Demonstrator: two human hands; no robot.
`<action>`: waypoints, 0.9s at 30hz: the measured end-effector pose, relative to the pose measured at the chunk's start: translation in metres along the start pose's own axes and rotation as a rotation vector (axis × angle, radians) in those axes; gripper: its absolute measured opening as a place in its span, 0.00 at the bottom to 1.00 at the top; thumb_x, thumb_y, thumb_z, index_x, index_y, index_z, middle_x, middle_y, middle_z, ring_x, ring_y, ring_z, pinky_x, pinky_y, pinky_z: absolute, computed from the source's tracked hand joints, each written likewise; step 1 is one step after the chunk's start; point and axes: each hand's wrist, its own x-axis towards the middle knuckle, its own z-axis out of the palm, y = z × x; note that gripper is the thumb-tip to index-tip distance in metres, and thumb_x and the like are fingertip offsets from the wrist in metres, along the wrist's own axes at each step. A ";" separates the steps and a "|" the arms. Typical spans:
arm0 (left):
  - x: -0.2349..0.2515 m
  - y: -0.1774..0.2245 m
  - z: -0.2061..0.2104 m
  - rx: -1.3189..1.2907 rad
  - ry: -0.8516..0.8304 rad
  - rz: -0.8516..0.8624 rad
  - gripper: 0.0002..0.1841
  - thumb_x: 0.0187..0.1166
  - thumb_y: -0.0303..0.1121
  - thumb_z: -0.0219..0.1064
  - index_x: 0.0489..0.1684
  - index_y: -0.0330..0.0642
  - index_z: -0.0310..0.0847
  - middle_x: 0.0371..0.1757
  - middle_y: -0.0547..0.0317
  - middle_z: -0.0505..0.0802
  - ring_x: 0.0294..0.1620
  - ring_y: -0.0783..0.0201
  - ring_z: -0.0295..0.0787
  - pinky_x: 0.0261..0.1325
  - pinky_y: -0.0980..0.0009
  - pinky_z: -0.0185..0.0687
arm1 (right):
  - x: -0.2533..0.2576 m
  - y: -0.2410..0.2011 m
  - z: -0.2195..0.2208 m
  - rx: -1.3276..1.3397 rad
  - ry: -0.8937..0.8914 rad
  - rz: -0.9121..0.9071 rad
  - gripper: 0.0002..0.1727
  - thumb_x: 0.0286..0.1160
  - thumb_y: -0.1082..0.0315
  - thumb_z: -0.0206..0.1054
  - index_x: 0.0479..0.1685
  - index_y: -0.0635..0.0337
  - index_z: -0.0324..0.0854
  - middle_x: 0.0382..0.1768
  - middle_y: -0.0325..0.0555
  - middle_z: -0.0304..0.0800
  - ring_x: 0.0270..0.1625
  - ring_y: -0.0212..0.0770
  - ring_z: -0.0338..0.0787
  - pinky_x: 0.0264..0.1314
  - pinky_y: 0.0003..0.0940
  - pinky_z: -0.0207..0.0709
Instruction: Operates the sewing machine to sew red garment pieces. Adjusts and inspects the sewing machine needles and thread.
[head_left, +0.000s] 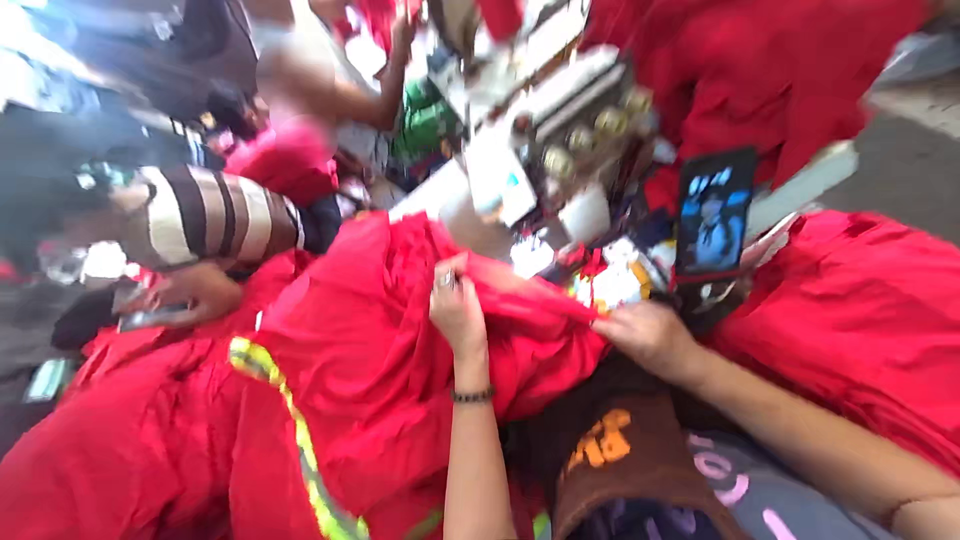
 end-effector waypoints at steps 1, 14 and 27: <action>0.004 0.000 0.004 -0.005 0.014 -0.005 0.10 0.77 0.21 0.63 0.49 0.30 0.88 0.48 0.44 0.96 0.50 0.51 0.95 0.54 0.53 0.89 | 0.003 0.003 0.001 -0.021 0.018 0.005 0.10 0.80 0.70 0.64 0.48 0.53 0.92 0.33 0.48 0.93 0.35 0.49 0.94 0.39 0.47 0.89; -0.044 -0.033 0.028 -0.035 0.154 0.050 0.10 0.78 0.18 0.57 0.41 0.22 0.86 0.52 0.32 0.93 0.59 0.36 0.91 0.65 0.47 0.84 | 0.034 -0.012 -0.022 0.283 -0.392 -0.083 0.08 0.80 0.71 0.65 0.47 0.57 0.90 0.31 0.48 0.94 0.34 0.48 0.95 0.37 0.54 0.88; -0.046 -0.040 0.034 0.107 0.204 -0.022 0.11 0.76 0.18 0.58 0.40 0.31 0.90 0.55 0.32 0.91 0.64 0.29 0.85 0.70 0.39 0.75 | 0.149 -0.023 -0.103 0.265 -0.396 -0.010 0.11 0.84 0.71 0.63 0.52 0.60 0.92 0.48 0.48 0.96 0.49 0.42 0.95 0.58 0.45 0.87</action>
